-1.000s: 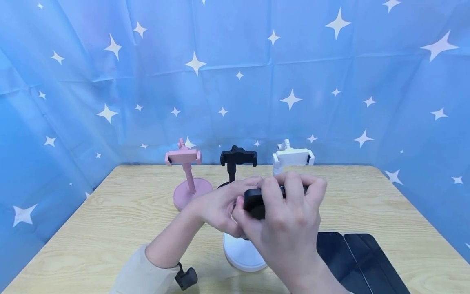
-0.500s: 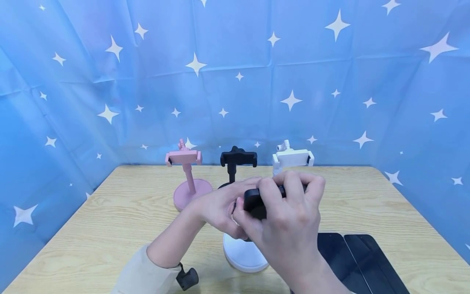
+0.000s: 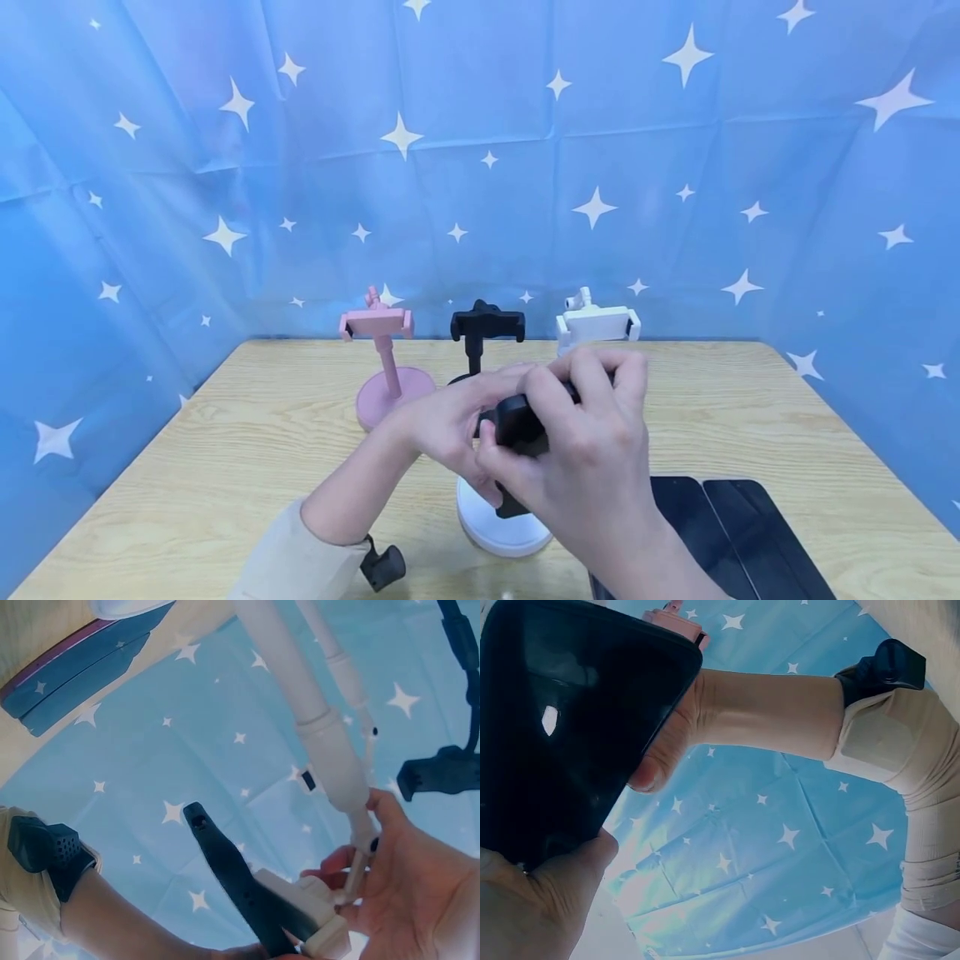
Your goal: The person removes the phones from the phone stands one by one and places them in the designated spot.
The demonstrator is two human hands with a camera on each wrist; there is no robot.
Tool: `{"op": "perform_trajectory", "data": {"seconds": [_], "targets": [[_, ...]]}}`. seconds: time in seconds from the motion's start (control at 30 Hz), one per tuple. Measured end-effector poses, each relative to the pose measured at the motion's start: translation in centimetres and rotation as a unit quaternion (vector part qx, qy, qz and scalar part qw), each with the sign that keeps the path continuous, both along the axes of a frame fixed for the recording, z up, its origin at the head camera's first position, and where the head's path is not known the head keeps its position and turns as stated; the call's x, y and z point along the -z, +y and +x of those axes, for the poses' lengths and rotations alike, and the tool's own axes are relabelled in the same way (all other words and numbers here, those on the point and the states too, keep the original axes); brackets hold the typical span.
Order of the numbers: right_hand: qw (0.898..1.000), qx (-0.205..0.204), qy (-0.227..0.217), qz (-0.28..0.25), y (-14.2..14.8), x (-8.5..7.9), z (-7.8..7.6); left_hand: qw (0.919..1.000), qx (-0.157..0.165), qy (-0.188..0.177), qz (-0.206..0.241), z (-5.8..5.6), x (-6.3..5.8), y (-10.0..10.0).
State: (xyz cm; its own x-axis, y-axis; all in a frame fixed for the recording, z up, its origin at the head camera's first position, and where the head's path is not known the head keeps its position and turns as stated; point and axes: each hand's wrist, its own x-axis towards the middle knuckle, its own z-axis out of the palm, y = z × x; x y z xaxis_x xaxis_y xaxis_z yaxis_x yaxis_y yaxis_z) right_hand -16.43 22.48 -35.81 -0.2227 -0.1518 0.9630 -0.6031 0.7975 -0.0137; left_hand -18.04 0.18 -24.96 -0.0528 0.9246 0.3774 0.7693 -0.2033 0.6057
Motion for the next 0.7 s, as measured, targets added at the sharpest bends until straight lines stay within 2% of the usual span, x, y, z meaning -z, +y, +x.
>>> {"op": "perform_trajectory", "data": {"seconds": [0.1,0.17,0.23,0.33,0.4,0.47,0.53,0.7], "targets": [[1.0,-0.008,0.0,0.009,-0.8,-1.1,0.9,1.0,-0.004,0.001,-0.003,0.0,-0.1,0.0],[1.0,-0.008,-0.002,0.015,-1.8,-2.7,1.9,1.0,-0.002,-0.003,-0.002,0.0,-0.1,0.1],[1.0,-0.011,-0.002,0.016,-2.0,-3.1,2.2,0.9999,-0.004,-0.009,-0.007,0.0,-0.1,0.1],[1.0,-0.018,0.003,0.012,-1.5,-2.4,1.5,0.9997,-0.007,-0.017,-0.012,0.0,-0.2,0.1],[1.0,-0.026,0.008,0.008,-0.6,-0.9,0.7,0.9996,-0.008,-0.023,-0.014,0.0,-0.2,0.1],[0.999,-0.034,0.012,0.008,-0.7,-0.9,0.7,0.9996,-0.003,-0.027,-0.011,0.0,-0.1,0.1],[0.999,-0.042,0.013,0.008,-1.3,-1.8,1.6,0.9996,0.002,-0.029,-0.004,0.0,0.0,0.1],[0.998,-0.056,0.017,0.009,-2.0,-2.9,2.4,0.9998,0.005,-0.013,0.013,-0.1,0.1,0.1]]}}
